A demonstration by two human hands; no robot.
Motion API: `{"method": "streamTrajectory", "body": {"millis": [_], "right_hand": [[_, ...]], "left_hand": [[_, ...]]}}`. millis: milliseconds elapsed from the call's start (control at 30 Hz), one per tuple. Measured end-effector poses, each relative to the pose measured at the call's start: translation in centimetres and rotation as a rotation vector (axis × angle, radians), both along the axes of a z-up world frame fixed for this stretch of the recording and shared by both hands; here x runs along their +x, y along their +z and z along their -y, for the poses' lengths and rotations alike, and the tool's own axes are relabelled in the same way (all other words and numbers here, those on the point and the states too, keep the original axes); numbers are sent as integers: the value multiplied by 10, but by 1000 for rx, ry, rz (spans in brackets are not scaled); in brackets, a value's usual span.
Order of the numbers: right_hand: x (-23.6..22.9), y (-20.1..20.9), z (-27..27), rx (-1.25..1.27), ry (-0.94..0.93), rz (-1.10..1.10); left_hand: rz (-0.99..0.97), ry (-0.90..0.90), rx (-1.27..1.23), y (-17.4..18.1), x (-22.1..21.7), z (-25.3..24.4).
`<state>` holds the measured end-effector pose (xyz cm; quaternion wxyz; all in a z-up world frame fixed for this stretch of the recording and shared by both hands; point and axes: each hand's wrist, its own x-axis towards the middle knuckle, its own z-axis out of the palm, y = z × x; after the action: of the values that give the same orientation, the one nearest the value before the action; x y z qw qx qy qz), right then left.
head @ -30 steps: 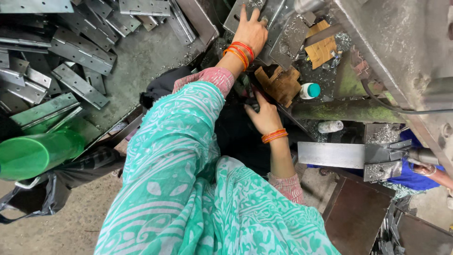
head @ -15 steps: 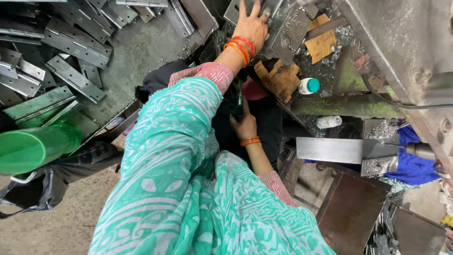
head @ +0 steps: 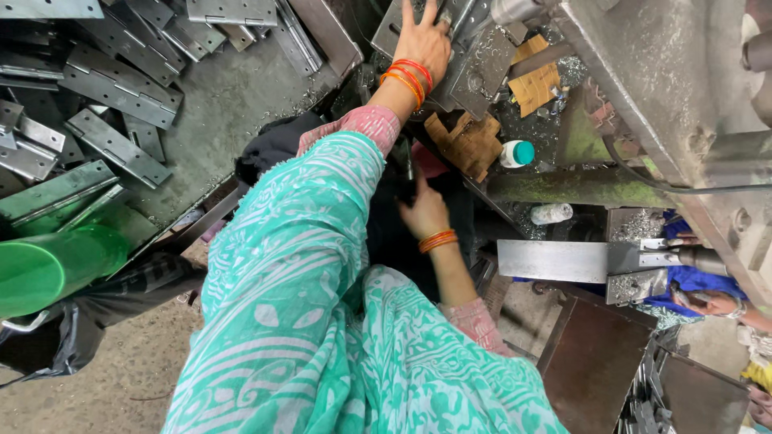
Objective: The person repeatedly picks up metal hinge pieces from a pile, places them into a press machine, and operates the lever to process them. The processed pieces are then removed and placed back into the pile. This cycle is repeated continuously throughout the clip.
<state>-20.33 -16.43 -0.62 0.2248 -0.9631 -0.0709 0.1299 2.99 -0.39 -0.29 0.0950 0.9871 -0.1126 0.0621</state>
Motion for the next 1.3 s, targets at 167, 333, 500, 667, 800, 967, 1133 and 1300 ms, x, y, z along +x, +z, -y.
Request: {"method": "streamTrajectory", "body": {"millis": [167, 333, 500, 667, 800, 967, 1133, 1300], "right_hand": [[-28, -41, -3, 77, -101, 3], [-37, -62, 3, 117, -72, 78], [-23, -40, -4, 36, -54, -25], [12, 21, 1, -95, 7, -71], [25, 57, -9, -64, 117, -21], [21, 68, -17, -37, 123, -13], [19, 64, -15, -31, 101, -26], [20, 65, -13, 9, 155, 42]], "left_hand": [[169, 27, -41, -13, 9, 12], [73, 8, -162, -36, 16, 12], [166, 13, -81, -28, 19, 2], [124, -35, 96, 5, -11, -12], [25, -92, 217, 36, -51, -22], [-139, -197, 242, 52, -103, -38], [67, -171, 270, 49, -115, -39], [125, -137, 233, 32, -107, -36]]}}
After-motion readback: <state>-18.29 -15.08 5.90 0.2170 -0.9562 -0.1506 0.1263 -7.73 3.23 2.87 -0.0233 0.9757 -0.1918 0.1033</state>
